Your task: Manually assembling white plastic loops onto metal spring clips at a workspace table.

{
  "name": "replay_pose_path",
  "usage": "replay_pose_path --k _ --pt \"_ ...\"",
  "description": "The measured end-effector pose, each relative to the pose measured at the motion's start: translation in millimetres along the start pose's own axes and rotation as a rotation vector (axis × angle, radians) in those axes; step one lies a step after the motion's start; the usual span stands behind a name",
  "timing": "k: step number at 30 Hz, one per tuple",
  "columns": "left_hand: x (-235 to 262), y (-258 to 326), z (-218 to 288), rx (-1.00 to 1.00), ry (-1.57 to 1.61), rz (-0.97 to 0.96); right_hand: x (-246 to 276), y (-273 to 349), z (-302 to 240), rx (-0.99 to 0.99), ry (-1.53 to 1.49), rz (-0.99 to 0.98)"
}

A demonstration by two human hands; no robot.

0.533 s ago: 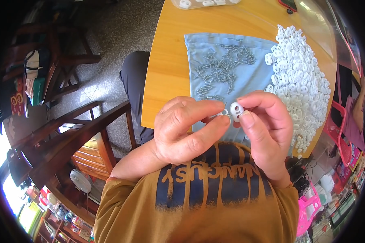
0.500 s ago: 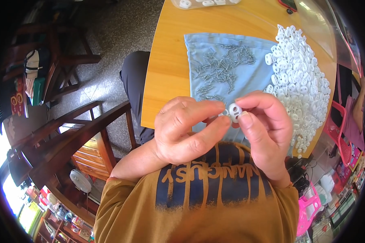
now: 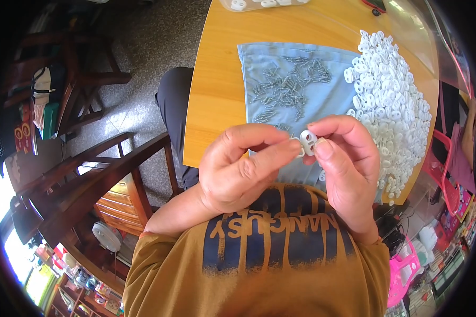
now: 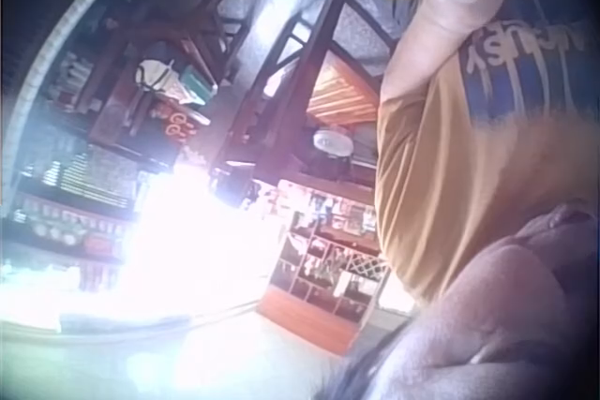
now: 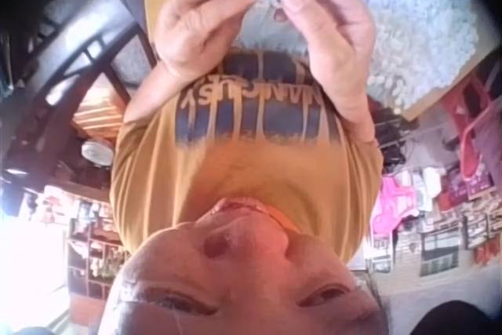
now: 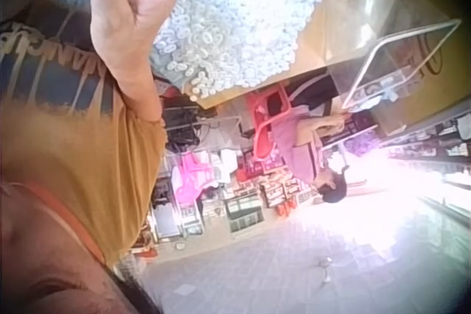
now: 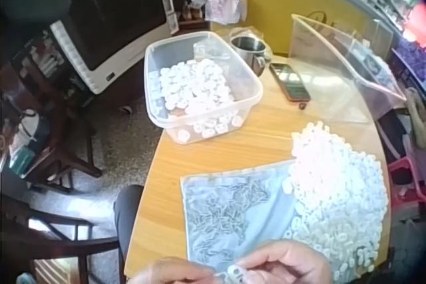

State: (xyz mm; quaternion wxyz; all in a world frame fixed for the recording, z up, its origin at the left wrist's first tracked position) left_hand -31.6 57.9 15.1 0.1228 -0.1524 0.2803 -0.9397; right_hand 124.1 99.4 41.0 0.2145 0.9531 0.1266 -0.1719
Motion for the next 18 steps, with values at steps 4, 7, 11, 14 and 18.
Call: replay_pose_path --k 4,7,11,14,18 --pt "1 -2 3 0.158 0.046 0.006 -1 -1 0 0.03 -0.017 -0.033" --pt "2 -5 0 0.043 0.013 -0.005 0 -1 -1 0.017 -0.007 -0.044" --pt "4 -6 -3 -0.167 -0.07 -0.034 0 0 -2 -0.025 0.0 -0.053" --pt "4 -7 -6 -0.322 -0.132 -0.02 -2 0 -5 -0.081 0.021 -0.03" --pt "5 -10 -3 -0.418 -0.209 -0.023 -1 1 -4 -0.105 -0.005 -0.063"
Point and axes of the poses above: each hand's wrist, its own y-axis away from the middle knuckle, its own x-axis out of the back of the hand, z = x × y, the point moved 2 cm from there along -y, towards the middle knuckle, and after that the axes turned 7 degrees about z, right-handed, at the moved point
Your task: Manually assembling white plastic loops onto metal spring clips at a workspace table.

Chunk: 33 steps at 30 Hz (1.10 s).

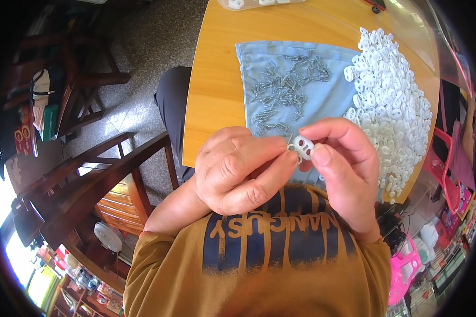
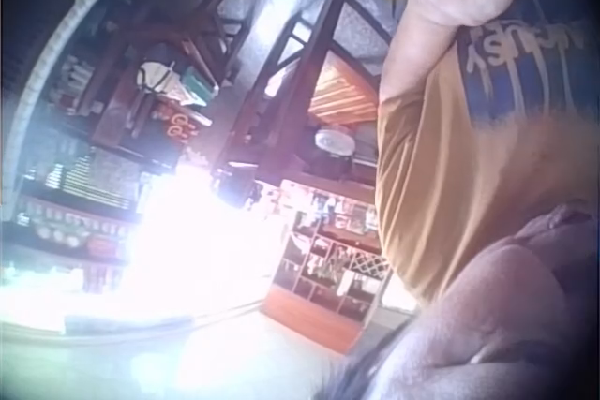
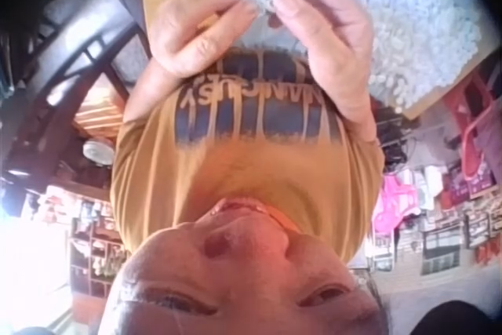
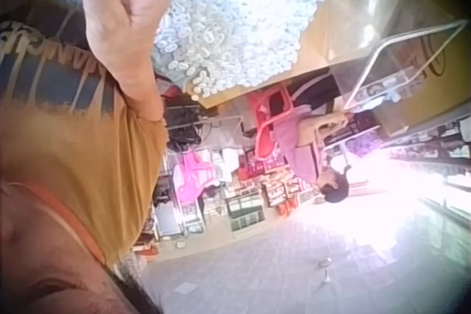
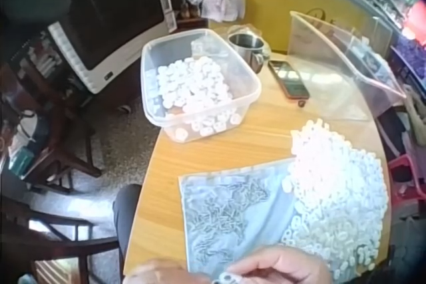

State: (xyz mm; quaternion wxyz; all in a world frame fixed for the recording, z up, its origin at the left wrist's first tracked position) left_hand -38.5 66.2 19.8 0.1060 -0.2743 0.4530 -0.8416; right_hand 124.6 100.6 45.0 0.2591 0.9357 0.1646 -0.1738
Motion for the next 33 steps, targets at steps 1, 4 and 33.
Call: replay_pose_path --k 1,4,33 --pt "-1 0 0 0.0 0.002 0.0 -1 0 2 0.063 0.024 -0.028" --pt "-3 2 1 0.02 0.027 0.013 0 0 5 0.168 0.078 -0.105" --pt "0 8 11 -0.027 -0.039 -0.027 -3 1 -1 0.576 0.584 -0.067"
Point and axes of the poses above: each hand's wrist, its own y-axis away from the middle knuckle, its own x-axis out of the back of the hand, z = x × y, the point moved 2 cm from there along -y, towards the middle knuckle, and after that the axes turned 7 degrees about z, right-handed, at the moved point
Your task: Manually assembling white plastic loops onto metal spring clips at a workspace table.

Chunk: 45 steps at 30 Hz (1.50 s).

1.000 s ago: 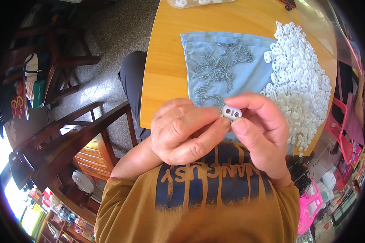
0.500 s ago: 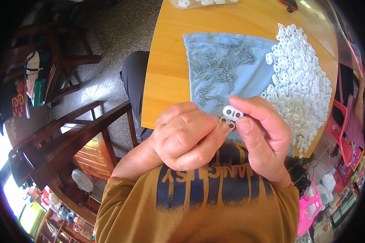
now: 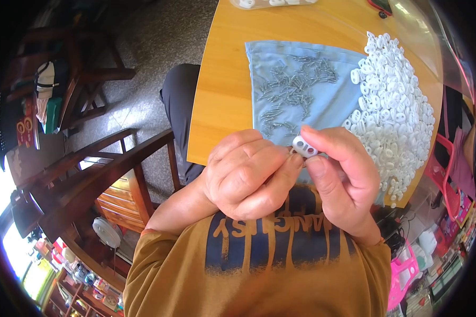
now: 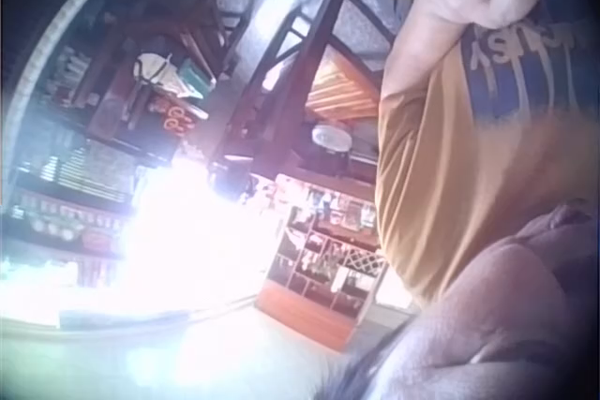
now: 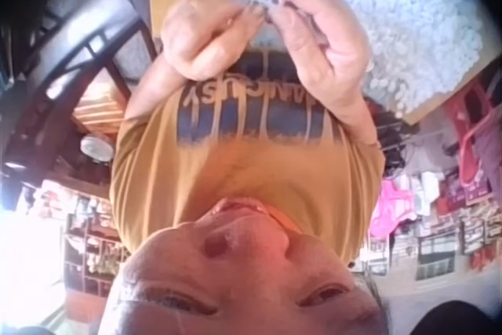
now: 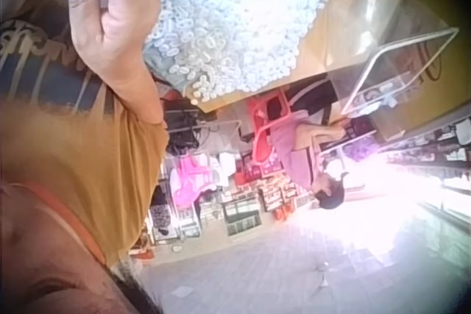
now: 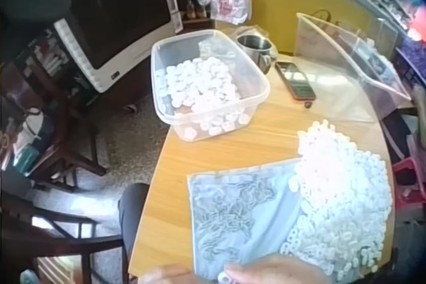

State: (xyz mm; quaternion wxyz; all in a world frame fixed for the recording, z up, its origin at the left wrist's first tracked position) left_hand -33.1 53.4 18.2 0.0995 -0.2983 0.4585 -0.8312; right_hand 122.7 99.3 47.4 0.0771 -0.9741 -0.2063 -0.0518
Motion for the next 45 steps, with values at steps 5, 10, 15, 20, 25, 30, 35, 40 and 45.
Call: replay_pose_path --k 5,10,15,20,25,30,35,40,45 --pt "0 -4 -4 0.056 0.065 -0.015 0 6 1 -0.206 -0.188 0.046" --pt "3 -1 -1 0.456 0.265 0.01 2 8 3 -0.268 -0.28 0.039" --pt "1 1 3 1.012 0.703 -0.03 0 8 3 -0.289 -0.373 0.07" --pt "-6 2 2 1.362 1.097 0.084 0 8 3 -0.205 -0.191 0.066" --pt "-3 0 5 1.36 1.085 0.04 0 5 3 -0.058 -0.073 0.054" --pt "-6 -1 7 1.27 1.123 0.16 -1 4 2 -0.009 0.002 0.066" --pt "-9 -1 10 1.297 1.109 0.212 0 0 4 0.05 0.012 0.041" --pt "-7 -4 9 1.369 1.117 0.184 3 -1 9 0.148 0.085 0.023" --pt "-7 -3 7 1.369 1.168 0.057 6 -3 9 0.14 0.04 0.004"
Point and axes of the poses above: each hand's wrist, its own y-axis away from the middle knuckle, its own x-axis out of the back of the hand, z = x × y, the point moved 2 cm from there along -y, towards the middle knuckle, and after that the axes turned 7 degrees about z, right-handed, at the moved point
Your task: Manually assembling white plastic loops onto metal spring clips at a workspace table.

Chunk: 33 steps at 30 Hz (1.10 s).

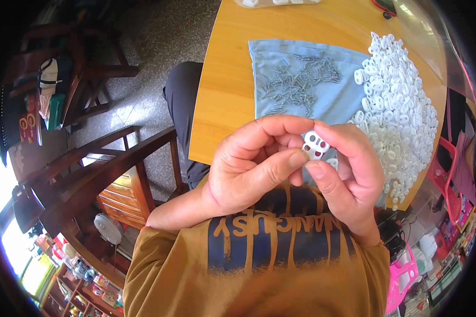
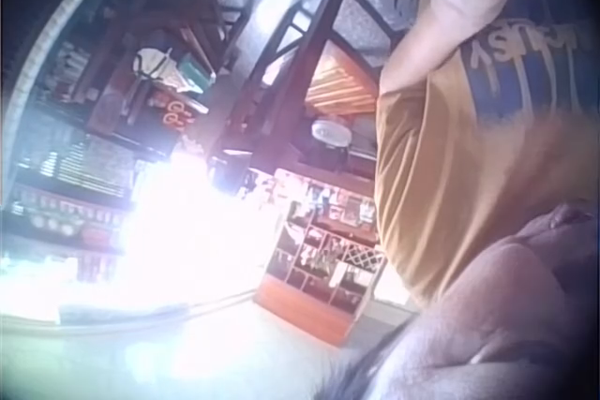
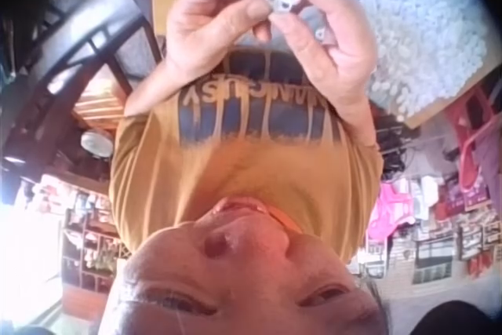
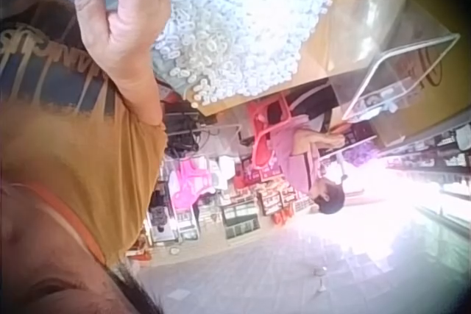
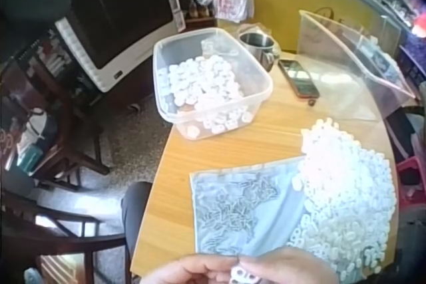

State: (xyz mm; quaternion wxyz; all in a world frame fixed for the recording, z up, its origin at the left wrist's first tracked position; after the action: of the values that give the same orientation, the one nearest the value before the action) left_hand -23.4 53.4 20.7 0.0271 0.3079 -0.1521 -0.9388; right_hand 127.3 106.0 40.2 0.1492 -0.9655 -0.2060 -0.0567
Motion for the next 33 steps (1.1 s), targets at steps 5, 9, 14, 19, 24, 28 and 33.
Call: replay_pose_path --k 5,9,14,19,24,28,33 --pt "1 0 0 -0.038 -0.026 -0.045 1 1 1 -0.013 -0.034 -0.007" --pt "3 -1 -1 -0.049 -0.066 -0.037 4 -1 -1 -0.009 -0.029 -0.012" --pt "4 -3 -3 -0.124 -0.117 -0.072 4 0 -3 -0.035 -0.032 -0.015" --pt "3 -3 -4 -0.207 -0.168 -0.079 5 0 -5 -0.028 -0.01 -0.022" --pt "-2 1 -3 -0.11 -0.094 -0.005 6 2 -3 -0.025 0.002 -0.019" --pt "-2 3 -3 -0.111 -0.09 -0.025 6 2 -6 -0.027 0.03 -0.039" --pt "-6 4 -7 -0.07 0.003 -0.006 5 3 -1 0.013 0.003 -0.059"
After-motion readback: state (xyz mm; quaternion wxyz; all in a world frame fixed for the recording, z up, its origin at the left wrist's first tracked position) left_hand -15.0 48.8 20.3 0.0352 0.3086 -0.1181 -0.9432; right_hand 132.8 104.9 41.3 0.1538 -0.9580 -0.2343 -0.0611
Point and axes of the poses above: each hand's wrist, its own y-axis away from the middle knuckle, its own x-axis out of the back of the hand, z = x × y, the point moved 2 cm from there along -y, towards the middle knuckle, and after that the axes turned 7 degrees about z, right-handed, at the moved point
